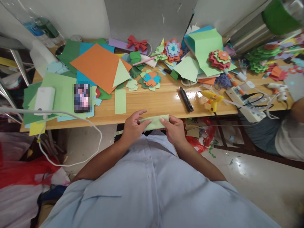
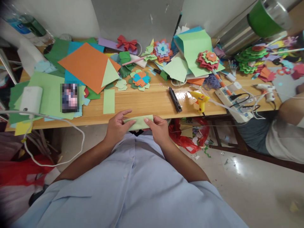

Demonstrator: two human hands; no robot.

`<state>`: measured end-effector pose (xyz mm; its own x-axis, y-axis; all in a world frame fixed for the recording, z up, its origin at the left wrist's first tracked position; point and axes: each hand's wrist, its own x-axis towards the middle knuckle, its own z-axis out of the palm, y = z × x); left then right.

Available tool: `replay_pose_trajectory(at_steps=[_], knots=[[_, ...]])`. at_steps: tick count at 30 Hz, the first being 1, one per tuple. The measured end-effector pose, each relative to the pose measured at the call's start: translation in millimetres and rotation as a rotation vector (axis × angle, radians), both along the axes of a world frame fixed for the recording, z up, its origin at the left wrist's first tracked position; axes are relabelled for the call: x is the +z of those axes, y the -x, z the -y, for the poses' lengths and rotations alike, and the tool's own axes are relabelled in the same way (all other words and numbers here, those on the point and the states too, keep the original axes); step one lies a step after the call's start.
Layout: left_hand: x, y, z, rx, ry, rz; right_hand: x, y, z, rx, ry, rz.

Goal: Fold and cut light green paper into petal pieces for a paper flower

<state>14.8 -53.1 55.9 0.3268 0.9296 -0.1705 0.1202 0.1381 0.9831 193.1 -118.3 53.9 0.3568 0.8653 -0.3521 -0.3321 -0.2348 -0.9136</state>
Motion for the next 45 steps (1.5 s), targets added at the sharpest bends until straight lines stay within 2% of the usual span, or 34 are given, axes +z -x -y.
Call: replay_pose_trajectory(at_steps=[7,21,30,37,45], knots=[[2.3,1.5,0.1,-0.020,0.019,-0.011,-3.1,1.6,0.3,-0.031,0.017,-0.003],[0.3,3.3,-2.0,-0.004,-0.158,-0.107,-4.8,3.2,1.5,-0.041,0.009,0.007],[-2.7,4.3,-1.3,0.003,-0.170,-0.099,-1.8,3.9,1.8,-0.053,0.015,-0.003],[3.4,4.4,-0.9,0.008,-0.151,-0.152,-6.0,3.9,1.9,-0.041,-0.005,-0.016],[2.4,4.8,-1.0,0.011,-0.135,-0.170,-1.8,2.8,-0.5,-0.088,-0.029,-0.059]])
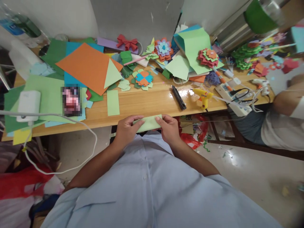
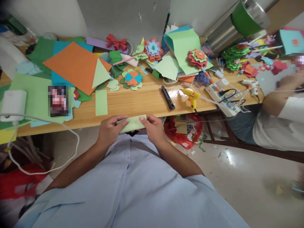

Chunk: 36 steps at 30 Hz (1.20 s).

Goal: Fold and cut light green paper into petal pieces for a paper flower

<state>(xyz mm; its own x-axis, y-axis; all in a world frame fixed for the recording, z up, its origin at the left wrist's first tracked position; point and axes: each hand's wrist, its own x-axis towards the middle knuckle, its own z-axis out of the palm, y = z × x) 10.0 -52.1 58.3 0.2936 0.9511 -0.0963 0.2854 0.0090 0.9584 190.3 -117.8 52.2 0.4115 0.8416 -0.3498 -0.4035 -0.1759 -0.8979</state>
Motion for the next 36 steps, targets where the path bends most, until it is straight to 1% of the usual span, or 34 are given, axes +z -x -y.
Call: replay_pose_trajectory(at_steps=[14,20,26,30,36], knots=[[5.9,1.1,-0.2,-0.013,-0.005,0.013,1.5,1.2,-0.4,-0.015,-0.016,-0.021],[1.8,0.8,0.1,-0.018,-0.003,-0.001,0.2,-0.2,0.4,-0.012,0.006,-0.001],[-3.9,-1.0,0.7,-0.030,0.014,0.071,5.6,1.4,-0.2,-0.046,-0.009,0.005],[-3.1,-1.6,1.1,-0.028,0.051,0.101,8.3,2.9,-0.8,-0.058,-0.015,0.002],[-0.4,-1.5,1.0,-0.031,0.087,0.106,6.6,2.4,-0.4,-0.063,-0.004,0.001]])
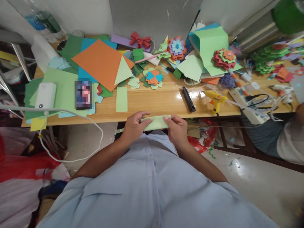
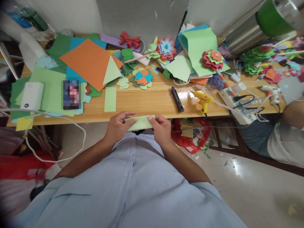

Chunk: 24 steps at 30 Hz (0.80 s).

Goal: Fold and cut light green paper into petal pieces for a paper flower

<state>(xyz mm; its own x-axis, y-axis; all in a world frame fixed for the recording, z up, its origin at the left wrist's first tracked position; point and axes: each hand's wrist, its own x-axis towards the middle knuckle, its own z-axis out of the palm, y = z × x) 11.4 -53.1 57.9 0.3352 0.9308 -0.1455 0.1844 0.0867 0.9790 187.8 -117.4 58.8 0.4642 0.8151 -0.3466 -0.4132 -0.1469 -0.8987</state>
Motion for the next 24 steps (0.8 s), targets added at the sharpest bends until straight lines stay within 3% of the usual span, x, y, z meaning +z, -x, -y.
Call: replay_pose_trajectory(at_steps=[13,24], knots=[[0.3,1.8,-0.3,-0.008,-0.069,-0.047,0.8,1.2,1.7,0.007,0.017,0.016],[-2.9,2.7,3.8,0.001,0.030,0.024,-3.2,1.2,1.0,0.002,0.007,0.002]])
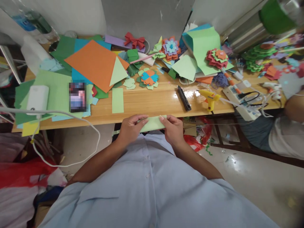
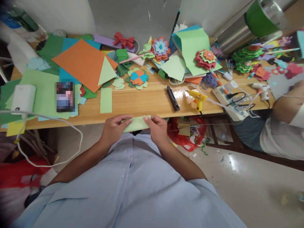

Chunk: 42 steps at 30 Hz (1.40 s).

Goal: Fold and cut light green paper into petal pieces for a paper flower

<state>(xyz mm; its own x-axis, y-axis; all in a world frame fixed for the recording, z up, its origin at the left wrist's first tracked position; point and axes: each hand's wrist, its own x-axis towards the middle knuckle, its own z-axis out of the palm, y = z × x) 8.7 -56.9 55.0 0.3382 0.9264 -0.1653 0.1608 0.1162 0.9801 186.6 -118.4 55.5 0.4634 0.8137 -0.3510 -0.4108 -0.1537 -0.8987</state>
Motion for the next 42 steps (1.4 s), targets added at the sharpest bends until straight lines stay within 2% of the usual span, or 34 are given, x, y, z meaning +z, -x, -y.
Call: replay_pose_trajectory(at_steps=[8,12,18,26,30,35,38,42], knots=[[4.1,2,-4,-0.029,-0.075,-0.086,-7.8,-3,1,0.027,-0.001,0.033],[9.2,4,-14,-0.162,-0.104,-0.171,-5.7,-7,5,0.096,-0.021,0.168],[27.1,0,-26,-0.419,-0.209,-0.245,2.7,-6,9,0.194,-0.051,0.299],[24.3,-4,-27,-0.495,-0.227,-0.282,5.7,-9,10,0.222,-0.030,0.358],[23.7,-5,-27,-0.468,-0.216,-0.284,4.9,-9,8,0.226,-0.031,0.332],[22.6,-8,-25,-0.291,-0.118,-0.201,-6.5,-6,4,0.162,-0.074,0.101],[20.3,-11,-23,-0.224,-0.081,-0.121,-13.3,1,2,0.200,-0.047,-0.006],[18.2,-13,-20,-0.177,-0.040,-0.076,-16.2,10,2,0.235,-0.044,-0.013]])
